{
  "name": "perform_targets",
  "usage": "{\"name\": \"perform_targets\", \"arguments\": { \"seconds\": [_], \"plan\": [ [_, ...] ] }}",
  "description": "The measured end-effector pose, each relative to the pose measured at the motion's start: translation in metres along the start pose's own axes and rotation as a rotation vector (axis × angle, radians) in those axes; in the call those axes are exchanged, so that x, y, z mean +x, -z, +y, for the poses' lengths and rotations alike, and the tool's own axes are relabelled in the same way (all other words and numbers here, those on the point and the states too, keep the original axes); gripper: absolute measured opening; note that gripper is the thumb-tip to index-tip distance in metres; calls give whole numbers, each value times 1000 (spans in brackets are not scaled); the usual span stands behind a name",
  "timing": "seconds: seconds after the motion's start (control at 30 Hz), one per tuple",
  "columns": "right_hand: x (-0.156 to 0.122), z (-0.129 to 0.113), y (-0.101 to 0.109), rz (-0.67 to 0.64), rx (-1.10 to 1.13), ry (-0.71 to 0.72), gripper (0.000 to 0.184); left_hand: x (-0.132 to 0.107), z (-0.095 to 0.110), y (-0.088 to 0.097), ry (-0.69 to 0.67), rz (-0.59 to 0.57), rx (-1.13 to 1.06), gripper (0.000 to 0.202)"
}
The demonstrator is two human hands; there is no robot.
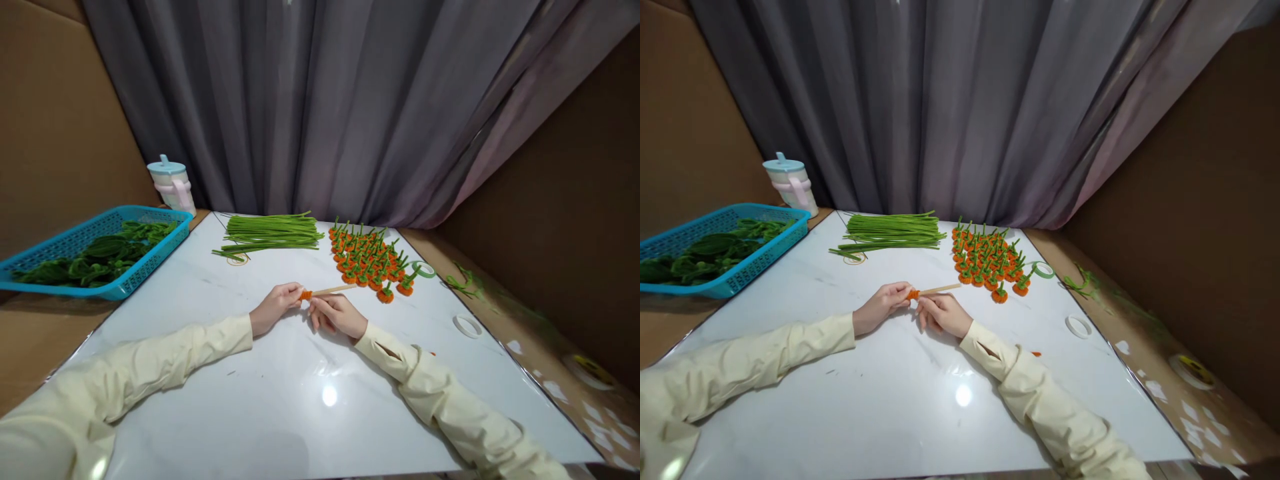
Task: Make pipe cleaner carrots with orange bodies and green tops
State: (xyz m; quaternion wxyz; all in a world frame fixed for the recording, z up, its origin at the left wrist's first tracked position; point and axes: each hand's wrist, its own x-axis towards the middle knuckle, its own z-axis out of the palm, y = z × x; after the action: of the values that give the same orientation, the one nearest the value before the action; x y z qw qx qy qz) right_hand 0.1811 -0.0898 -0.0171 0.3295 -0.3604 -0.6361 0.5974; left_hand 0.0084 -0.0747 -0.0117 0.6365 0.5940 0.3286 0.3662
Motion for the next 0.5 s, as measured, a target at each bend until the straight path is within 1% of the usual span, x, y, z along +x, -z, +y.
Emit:
{"name": "perform_targets", "arguments": {
  "seconds": [0.07, 0.13, 0.3, 0.43, 0.5],
  "plan": [
    [1, 2, -3, 3, 31, -24, 36, 0, -2, 0, -23, 22, 24, 34],
    [2, 3, -4, -3, 73, -46, 35, -2, -3, 0, -84, 36, 141, 35],
    [5, 1, -6, -57, 173, -94, 36, -5, -2, 1, -344, 70, 589, 26],
    [4, 0, -6, -102, 219, -126, 38, -3, -5, 4, -532, 97, 802, 24],
    [3, 0, -6, -105, 241, -127, 38, -3, -6, 5, -624, 85, 884, 24]
  ]
}}
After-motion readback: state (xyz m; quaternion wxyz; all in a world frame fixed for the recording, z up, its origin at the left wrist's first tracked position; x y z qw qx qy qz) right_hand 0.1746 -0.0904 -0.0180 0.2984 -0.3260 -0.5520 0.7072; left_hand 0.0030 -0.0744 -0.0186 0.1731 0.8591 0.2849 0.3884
